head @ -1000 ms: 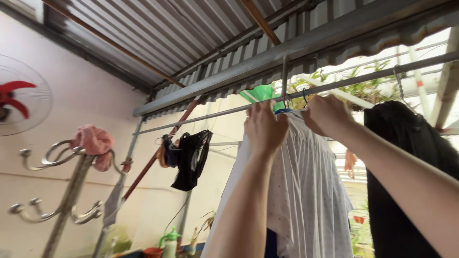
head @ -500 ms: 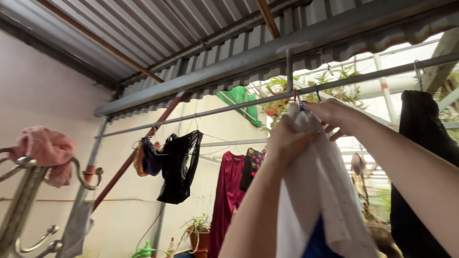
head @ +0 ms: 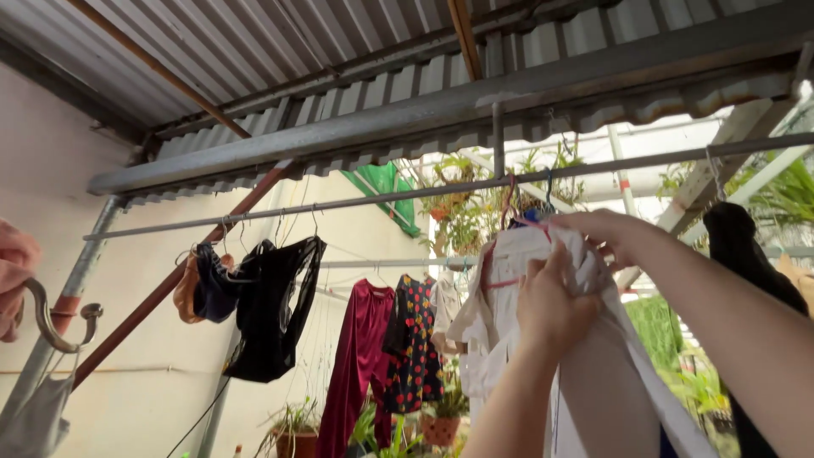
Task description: The person removes several clothing items from a clothesline on a covered balcony and carries them inside. The person then returns to the balcony and hangs additional garments on the line. Items handled include shirts, pants, and a jacket.
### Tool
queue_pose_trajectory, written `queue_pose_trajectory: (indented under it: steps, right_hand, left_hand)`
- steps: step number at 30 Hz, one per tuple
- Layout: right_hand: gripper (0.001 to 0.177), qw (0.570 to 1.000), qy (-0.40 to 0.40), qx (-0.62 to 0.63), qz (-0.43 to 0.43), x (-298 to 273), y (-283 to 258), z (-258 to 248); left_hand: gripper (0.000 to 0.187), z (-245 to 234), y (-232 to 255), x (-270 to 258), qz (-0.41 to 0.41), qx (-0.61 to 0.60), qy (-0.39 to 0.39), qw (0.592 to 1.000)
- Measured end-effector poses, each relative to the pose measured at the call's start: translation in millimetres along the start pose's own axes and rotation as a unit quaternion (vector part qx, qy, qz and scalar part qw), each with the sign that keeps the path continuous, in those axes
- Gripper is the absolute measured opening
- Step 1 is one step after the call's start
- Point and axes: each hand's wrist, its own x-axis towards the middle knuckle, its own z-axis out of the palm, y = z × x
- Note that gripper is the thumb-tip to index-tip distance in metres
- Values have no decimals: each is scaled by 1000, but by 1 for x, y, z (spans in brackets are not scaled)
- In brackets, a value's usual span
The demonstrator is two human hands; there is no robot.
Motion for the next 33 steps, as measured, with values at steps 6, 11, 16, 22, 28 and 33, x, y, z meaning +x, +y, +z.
queue_pose_trajectory:
  steps: [6,11,16,22,28,33]
  right_hand:
    - [69,995,-64,57,52,42,9,21]
    - [38,988,-114,14,99,81,11,30]
    - [25,990,-121,25,71,95,17,39]
    - [36,988,-122,-25,86,76,3,35]
    - [13,979,-84,-180,42,4,-20,62]
    - [37,994,-75,-63,48,38,0,75]
  left_hand:
    - [92,-12,-25,4,20,-12,-5,1000]
    - [102,-27,-13,-3,-13,2,-27,1000]
    - [112,-41,38,-24,-148,35,-31,988]
    - [104,5,-12,30,-160,87,-72,981]
    - [69,-8,-9,4,-168,56,-65,982]
    - [62,-10,-14,-1,-179,28,-63,981]
